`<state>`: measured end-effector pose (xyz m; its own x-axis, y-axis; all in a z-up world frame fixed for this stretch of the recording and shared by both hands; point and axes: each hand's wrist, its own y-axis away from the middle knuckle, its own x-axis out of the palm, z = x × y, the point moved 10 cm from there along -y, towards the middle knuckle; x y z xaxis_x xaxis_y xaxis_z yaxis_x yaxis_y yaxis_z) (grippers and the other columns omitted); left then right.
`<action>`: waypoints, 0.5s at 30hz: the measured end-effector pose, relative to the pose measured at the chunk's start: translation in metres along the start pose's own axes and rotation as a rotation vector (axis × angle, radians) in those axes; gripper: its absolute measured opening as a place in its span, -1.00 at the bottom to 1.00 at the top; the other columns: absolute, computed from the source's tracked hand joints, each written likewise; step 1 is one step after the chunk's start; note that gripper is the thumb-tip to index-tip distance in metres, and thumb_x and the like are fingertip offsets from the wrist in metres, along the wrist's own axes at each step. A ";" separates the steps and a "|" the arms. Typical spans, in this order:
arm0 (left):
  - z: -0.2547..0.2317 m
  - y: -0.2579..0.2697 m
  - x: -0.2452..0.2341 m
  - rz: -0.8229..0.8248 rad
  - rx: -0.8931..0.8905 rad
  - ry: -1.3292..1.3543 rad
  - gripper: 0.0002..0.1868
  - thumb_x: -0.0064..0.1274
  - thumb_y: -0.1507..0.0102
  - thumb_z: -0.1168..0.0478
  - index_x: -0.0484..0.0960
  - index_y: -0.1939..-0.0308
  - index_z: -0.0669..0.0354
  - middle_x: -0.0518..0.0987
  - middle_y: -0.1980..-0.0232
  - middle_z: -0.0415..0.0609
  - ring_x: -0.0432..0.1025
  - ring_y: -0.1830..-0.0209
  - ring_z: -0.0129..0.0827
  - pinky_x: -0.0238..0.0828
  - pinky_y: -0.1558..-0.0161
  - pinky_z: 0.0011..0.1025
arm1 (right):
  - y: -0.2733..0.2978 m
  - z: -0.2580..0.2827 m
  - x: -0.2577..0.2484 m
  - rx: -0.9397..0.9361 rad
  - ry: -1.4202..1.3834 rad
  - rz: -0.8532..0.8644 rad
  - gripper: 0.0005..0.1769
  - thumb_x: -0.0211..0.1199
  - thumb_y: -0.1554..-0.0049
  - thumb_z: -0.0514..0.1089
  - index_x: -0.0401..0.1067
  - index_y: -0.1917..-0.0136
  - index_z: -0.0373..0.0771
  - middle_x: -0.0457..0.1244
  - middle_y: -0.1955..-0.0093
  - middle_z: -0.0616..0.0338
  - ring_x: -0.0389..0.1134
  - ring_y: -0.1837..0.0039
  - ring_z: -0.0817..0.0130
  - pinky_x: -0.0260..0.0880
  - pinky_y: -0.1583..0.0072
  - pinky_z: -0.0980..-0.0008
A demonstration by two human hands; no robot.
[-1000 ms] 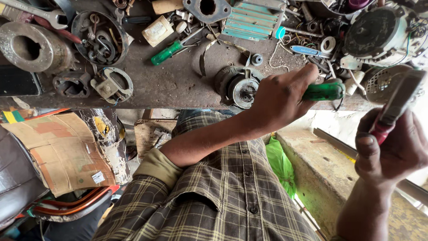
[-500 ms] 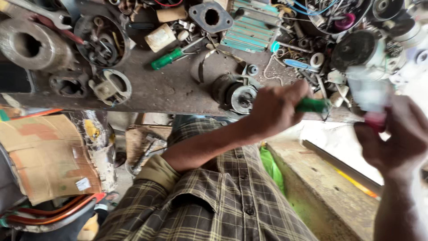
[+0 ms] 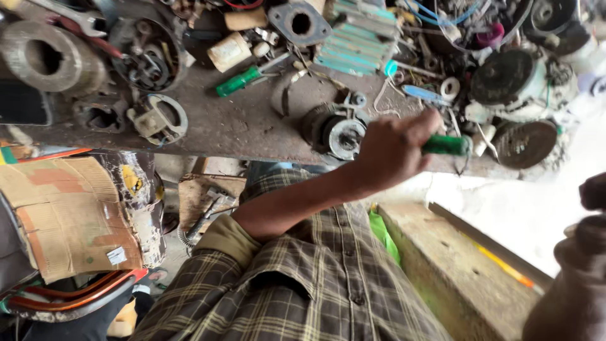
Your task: The person sits with a mechanical part on their lap and uses a screwdriver and hammer to adjust internal components. They then move to a workbench, using pliers and a screwdriver to continue manipulating the part.
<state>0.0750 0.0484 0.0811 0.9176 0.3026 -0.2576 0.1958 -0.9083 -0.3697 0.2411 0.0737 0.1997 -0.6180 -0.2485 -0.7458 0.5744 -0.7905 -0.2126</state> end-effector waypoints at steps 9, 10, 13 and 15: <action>-0.001 0.002 0.003 -0.026 0.004 -0.023 -0.79 0.12 -0.26 0.25 0.37 0.17 0.09 0.45 0.50 -0.17 0.33 0.65 -0.42 0.21 0.62 -0.32 | 0.045 -0.055 -0.035 0.113 -0.246 -0.173 -0.38 0.29 -0.33 0.27 0.32 -0.07 -0.41 0.18 0.06 0.12 0.20 0.21 0.46 0.19 0.15 0.58; -0.002 0.003 -0.001 -0.045 0.014 -0.048 -0.76 0.13 -0.24 0.23 0.36 0.15 0.09 0.45 0.50 -0.15 0.34 0.62 -0.38 0.23 0.58 -0.29 | 0.045 -0.060 -0.033 0.114 -0.271 -0.180 -0.38 0.29 -0.33 0.27 0.32 -0.06 -0.40 0.18 0.06 0.12 0.20 0.20 0.45 0.19 0.15 0.58; 0.004 0.001 0.010 0.023 -0.035 -0.009 -0.84 0.09 -0.31 0.31 0.39 0.16 0.07 0.45 0.53 -0.20 0.37 0.68 -0.51 0.24 0.69 -0.42 | 0.057 -0.065 -0.039 0.139 -0.308 -0.195 -0.38 0.28 -0.33 0.27 0.31 -0.06 -0.39 0.18 0.05 0.11 0.20 0.20 0.44 0.20 0.14 0.57; 0.008 -0.002 0.011 0.014 -0.032 -0.056 -0.79 0.12 -0.27 0.30 0.36 0.17 0.08 0.44 0.53 -0.17 0.36 0.68 -0.46 0.24 0.65 -0.35 | 0.057 -0.071 -0.039 0.134 -0.330 -0.205 -0.39 0.28 -0.33 0.27 0.31 -0.06 -0.39 0.18 0.04 0.11 0.20 0.20 0.44 0.20 0.14 0.57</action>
<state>0.0816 0.0554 0.0717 0.8998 0.3044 -0.3126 0.1944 -0.9211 -0.3374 0.3355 0.0780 0.1717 -0.8640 -0.2274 -0.4492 0.3600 -0.9027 -0.2355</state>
